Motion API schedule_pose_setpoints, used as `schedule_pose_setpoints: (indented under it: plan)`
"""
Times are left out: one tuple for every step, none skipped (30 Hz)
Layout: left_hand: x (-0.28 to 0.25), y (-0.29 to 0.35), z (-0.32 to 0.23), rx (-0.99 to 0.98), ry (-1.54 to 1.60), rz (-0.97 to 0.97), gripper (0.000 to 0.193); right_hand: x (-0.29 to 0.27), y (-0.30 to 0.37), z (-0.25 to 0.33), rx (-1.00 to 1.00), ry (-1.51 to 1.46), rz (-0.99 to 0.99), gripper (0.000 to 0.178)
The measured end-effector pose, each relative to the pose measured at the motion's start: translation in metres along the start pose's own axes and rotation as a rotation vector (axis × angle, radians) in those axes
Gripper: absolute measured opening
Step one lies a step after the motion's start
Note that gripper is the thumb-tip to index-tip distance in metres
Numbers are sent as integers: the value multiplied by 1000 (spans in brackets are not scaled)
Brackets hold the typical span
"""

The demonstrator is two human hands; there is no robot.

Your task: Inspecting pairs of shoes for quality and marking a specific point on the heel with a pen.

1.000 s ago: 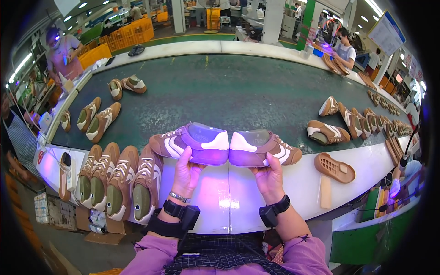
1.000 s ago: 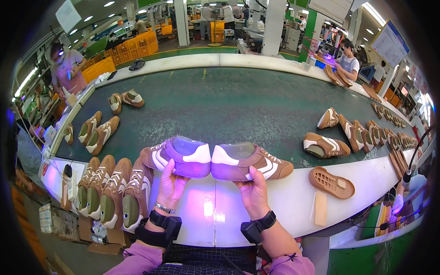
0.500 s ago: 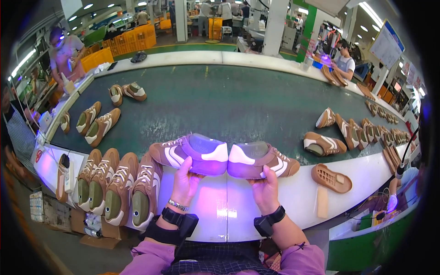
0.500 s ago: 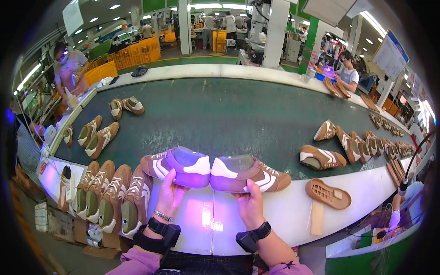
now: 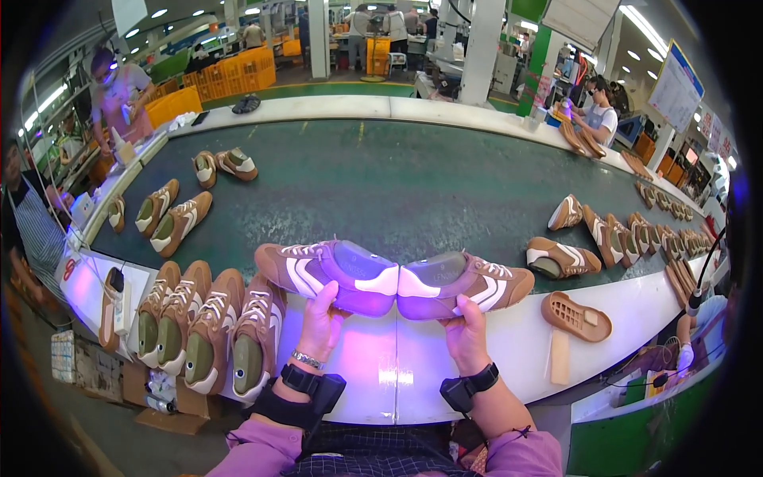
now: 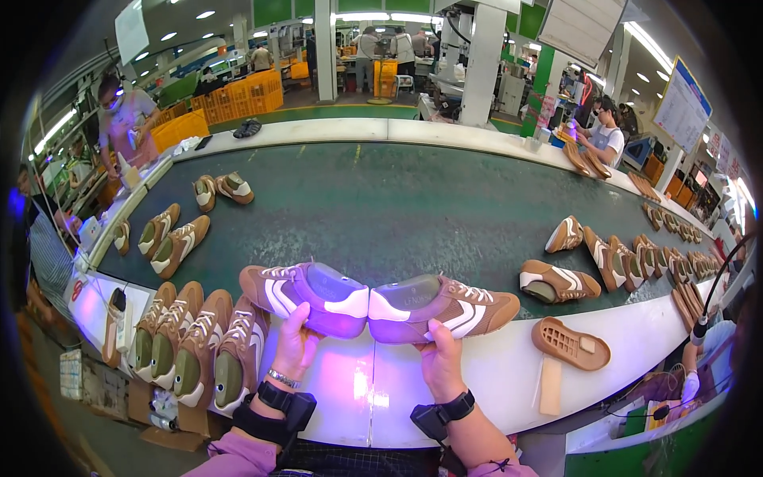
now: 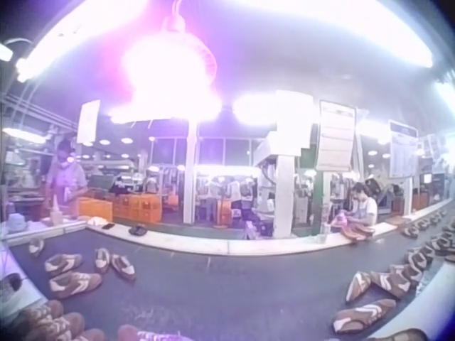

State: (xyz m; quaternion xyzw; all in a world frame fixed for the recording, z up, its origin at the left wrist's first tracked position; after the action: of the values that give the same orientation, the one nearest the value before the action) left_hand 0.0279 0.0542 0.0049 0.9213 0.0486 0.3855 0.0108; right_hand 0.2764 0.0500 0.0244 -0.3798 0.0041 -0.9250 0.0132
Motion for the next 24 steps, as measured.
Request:
schedule_pose_setpoints:
  plan:
    - [-2, 1, -1, 4, -2, -15, 31, 0, -1, -2, 20, -4, -9, 34]
    - [6, 1, -3, -9, 48, 6, 31, 1, -1, -7, 50, -7, -15, 31]
    - [9, 5, -7, -11, 96, 10, 31, -3, -1, -11, 56, -34, -38, 27]
    - [7, 2, 1, -53, 145, 12, 32, -10, -2, -14, 69, -61, -59, 23]
    - [0, 0, 6, -74, 191, -3, 33, -3, -1, -14, 79, -82, -68, 17]
    - [-1, -1, 13, -102, 227, 17, 36, -6, -3, -19, 117, -138, -37, 18]
    - [2, -1, 29, -184, 274, 65, 37, -11, -5, -25, 117, -180, -38, 22]
    - [11, 5, 31, -238, 305, 118, 40, 3, 1, -28, 173, -190, 17, 33]
    - [27, 15, 35, -333, 373, 155, 45, 10, 5, -30, 207, -192, 41, 45]
    - [35, 21, 39, -361, 413, 180, 52, 11, 7, -35, 226, -190, 52, 54]
    - [44, 27, 38, -369, 442, 198, 57, 2, 9, -40, 253, -188, 33, 56]
    - [52, 38, 36, -422, 480, 229, 58, -2, 13, -44, 299, -167, 100, 56]
    - [52, 46, 35, -439, 503, 254, 58, -14, 15, -48, 323, -141, 80, 55]
    - [53, 54, 36, -468, 524, 288, 57, -23, 15, -51, 335, -114, 54, 55]
    - [33, 62, 30, -430, 519, 240, 57, 0, 19, -69, 389, -127, 77, 55]
    - [13, 74, 26, -434, 638, 171, 56, 29, 30, -83, 483, -95, 158, 56]
    - [4, 89, 21, -443, 756, 129, 55, 54, 43, -86, 550, -58, 240, 58]
    - [-6, 98, 19, -433, 754, 126, 55, 61, 46, -82, 555, -60, 249, 58]
    - [-16, 108, 14, -413, 760, 189, 57, 58, 47, -81, 544, 18, 164, 61]
    - [-22, 119, 6, -392, 767, 252, 58, 53, 47, -78, 531, 99, 79, 65]
    - [-26, 129, -6, -318, 718, 189, 59, 51, 46, -76, 526, 160, 60, 68]
    - [-28, 141, -13, -310, 718, 185, 59, 48, 45, -78, 525, 126, 65, 68]
    - [-36, 156, -12, -368, 642, 119, 60, 48, 46, -78, 534, 117, 49, 67]
    - [-46, 170, -11, -424, 566, 52, 62, 49, 46, -78, 544, 107, 33, 66]
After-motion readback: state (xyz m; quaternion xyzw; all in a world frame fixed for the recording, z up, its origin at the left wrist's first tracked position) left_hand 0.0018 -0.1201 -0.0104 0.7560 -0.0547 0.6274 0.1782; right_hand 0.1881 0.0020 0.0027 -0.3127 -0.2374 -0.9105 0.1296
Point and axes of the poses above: each hand's wrist, its own y-axis away from the middle knuckle, its own x-axis out of the palm, z = x × y, the point moved 9 cm from there along -y, towards the middle knuckle, and after that the axes turned 1 degree about -y, right-handed, at the moved point
